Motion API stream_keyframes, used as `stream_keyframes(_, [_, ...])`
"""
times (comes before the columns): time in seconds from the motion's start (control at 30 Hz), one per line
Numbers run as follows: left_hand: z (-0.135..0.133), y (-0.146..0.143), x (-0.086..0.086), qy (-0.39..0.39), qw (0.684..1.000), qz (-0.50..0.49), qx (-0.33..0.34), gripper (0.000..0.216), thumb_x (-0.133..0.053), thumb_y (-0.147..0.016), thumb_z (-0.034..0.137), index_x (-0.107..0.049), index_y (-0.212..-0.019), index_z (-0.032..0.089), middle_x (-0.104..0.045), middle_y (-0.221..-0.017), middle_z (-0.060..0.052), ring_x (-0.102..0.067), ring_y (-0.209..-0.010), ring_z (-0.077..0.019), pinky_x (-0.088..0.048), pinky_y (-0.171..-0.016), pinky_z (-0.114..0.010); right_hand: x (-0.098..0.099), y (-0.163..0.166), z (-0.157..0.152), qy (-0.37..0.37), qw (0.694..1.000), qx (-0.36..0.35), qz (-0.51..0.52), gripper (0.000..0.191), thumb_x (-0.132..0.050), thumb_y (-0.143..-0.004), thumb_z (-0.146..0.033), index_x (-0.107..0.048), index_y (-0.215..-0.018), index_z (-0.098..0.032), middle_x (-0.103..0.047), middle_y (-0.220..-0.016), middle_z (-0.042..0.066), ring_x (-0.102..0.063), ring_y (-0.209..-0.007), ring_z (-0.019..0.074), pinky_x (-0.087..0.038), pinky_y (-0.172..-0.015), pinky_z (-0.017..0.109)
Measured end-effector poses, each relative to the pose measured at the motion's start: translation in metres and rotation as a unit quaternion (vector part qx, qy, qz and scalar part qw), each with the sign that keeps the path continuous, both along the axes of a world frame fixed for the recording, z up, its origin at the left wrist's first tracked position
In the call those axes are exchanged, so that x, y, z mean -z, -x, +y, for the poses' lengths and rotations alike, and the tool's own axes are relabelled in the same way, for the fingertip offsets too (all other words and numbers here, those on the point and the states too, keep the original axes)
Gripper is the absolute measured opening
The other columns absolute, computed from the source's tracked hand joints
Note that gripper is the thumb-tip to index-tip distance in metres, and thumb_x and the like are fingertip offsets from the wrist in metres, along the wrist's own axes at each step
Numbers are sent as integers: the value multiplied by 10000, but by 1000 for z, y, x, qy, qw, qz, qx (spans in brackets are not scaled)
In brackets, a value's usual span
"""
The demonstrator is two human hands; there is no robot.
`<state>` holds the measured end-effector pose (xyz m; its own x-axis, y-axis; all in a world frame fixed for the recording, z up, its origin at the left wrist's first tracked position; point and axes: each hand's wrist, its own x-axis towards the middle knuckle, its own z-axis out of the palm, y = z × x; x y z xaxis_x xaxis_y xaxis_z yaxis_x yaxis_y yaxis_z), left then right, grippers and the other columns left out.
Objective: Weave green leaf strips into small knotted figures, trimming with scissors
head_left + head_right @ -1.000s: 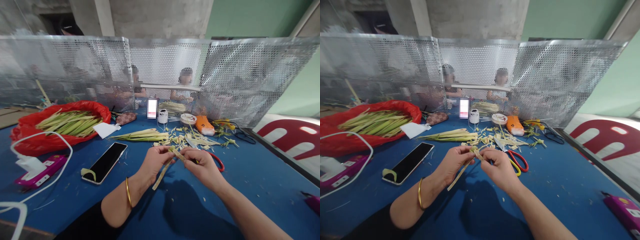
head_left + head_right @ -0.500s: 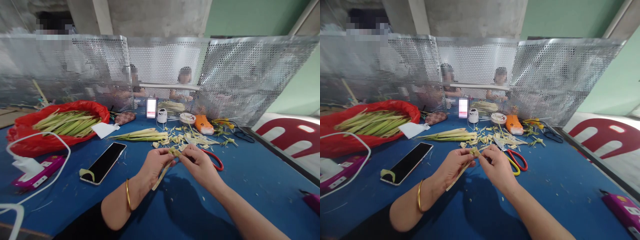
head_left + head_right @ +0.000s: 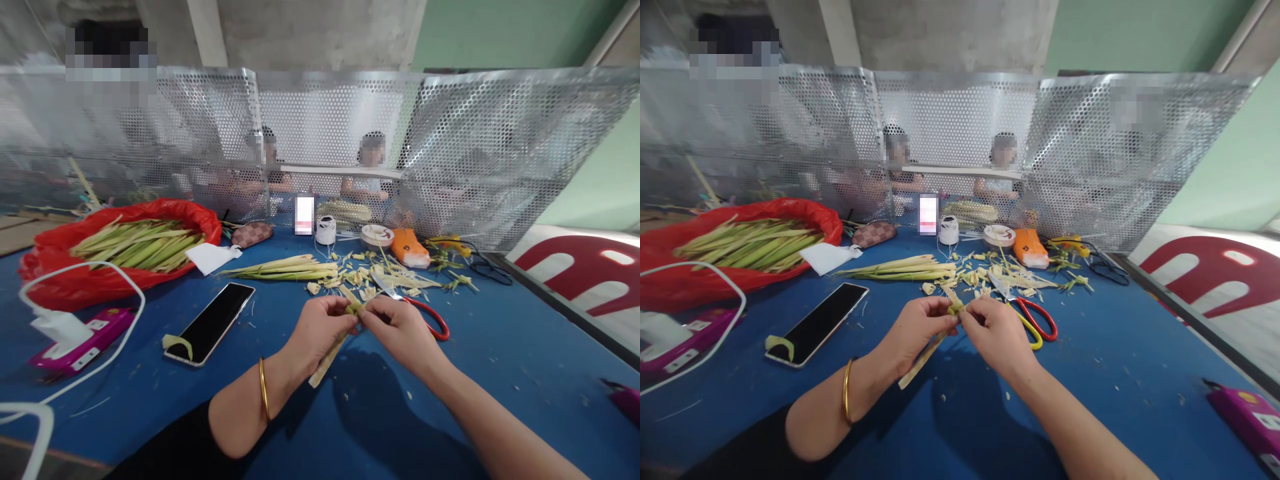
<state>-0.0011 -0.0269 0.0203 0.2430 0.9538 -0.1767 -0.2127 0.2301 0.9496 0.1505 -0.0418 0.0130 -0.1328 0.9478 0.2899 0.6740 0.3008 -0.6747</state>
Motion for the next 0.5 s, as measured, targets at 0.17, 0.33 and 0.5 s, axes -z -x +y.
stream_keyframes(0.17, [-1,2,-2,-32,998,40,21,113,-699,-606,98,-706,-715,125,-667,-649,-18,-582,-557,-107,-482,-614,-235,-4,-7,2,7,997,26,73,301,-503,-869,-450,-578,-718,-201,-533,-589,-15,-469,-555,138,-344,-509,255])
stream_keyframes(0.33, [-5,-1,4,-30,992,53,108,93,-669,-597,126,-701,-684,128,-649,-632,-14,-555,-515,-96,-463,-576,-227,-3,-15,11,44,994,-17,98,284,-603,-778,-437,-625,-639,-191,-589,-655,10,-504,-622,151,-378,-563,267])
stream_keyframes(0.5, [-8,-2,7,-39,982,73,169,74,-612,-611,113,-665,-654,139,-605,-601,11,-528,-498,-87,-458,-558,-222,-4,-8,11,105,965,-33,239,268,-636,-728,-394,-517,-596,-194,-470,-540,-47,-419,-520,109,-347,-519,252])
